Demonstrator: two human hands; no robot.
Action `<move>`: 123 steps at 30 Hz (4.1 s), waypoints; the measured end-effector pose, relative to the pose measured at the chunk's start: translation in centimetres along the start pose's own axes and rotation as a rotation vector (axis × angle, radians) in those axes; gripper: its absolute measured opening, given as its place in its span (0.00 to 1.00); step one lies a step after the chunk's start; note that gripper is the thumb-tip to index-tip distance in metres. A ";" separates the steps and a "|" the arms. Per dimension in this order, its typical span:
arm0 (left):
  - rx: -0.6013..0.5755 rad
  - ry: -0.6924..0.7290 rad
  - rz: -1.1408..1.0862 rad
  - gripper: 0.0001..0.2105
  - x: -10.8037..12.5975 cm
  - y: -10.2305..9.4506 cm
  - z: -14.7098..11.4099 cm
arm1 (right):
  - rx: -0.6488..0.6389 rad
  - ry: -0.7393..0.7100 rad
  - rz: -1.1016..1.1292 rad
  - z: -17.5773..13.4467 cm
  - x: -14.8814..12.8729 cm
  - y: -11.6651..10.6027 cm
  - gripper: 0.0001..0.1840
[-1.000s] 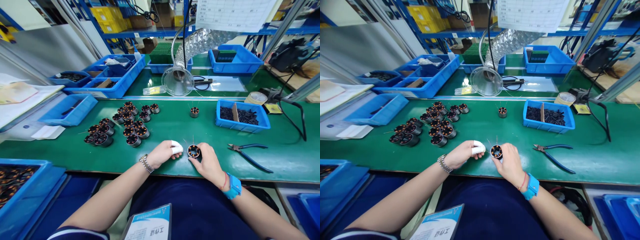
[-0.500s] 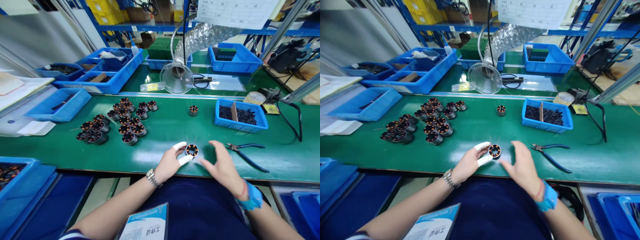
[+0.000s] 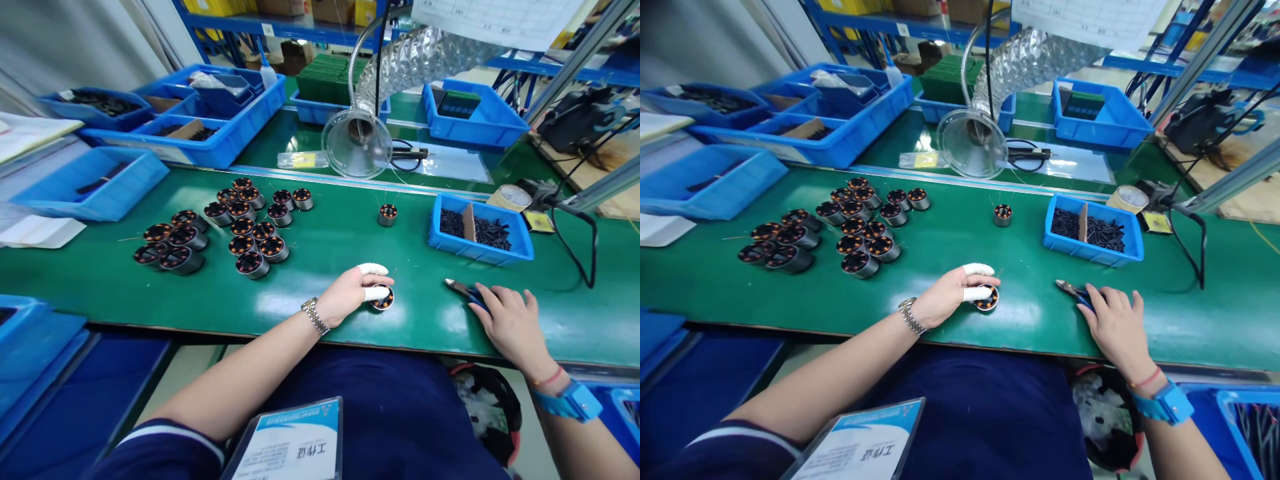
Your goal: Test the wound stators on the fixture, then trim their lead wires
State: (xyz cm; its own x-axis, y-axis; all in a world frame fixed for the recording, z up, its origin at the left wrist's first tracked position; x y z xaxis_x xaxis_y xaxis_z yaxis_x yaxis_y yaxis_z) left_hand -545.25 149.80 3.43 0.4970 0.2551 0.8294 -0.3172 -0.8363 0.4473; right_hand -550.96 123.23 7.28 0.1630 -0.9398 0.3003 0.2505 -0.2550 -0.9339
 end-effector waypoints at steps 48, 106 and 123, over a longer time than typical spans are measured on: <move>0.168 0.094 0.024 0.27 0.7 -0.7 -0.7 | 0.063 -0.020 0.362 4.7 -6.6 -4.0 0.23; 0.252 0.083 -0.046 0.16 -0.4 -2.7 -2.5 | 0.049 -0.061 0.255 4.6 -6.9 -4.7 0.23; 0.269 0.143 0.067 0.08 0.9 -1.6 -2.6 | 0.109 -0.203 0.335 5.1 -12.1 -6.1 0.22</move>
State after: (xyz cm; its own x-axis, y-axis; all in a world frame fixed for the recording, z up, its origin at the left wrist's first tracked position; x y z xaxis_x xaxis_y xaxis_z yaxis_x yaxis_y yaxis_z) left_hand -546.40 152.63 4.34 0.3577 0.2447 0.9012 -0.1104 -0.9472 0.3010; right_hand -549.63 137.26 10.35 0.4347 -0.9002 0.0255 0.2499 0.0934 -0.9638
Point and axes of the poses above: each hand's wrist, its own z-axis towards the middle knuckle, its own y-axis out of the palm, x = y × z, the point moved 7 cm from there along z, towards the middle knuckle, and after that the axes turned 3 degrees about -z, right-handed, at the moved point
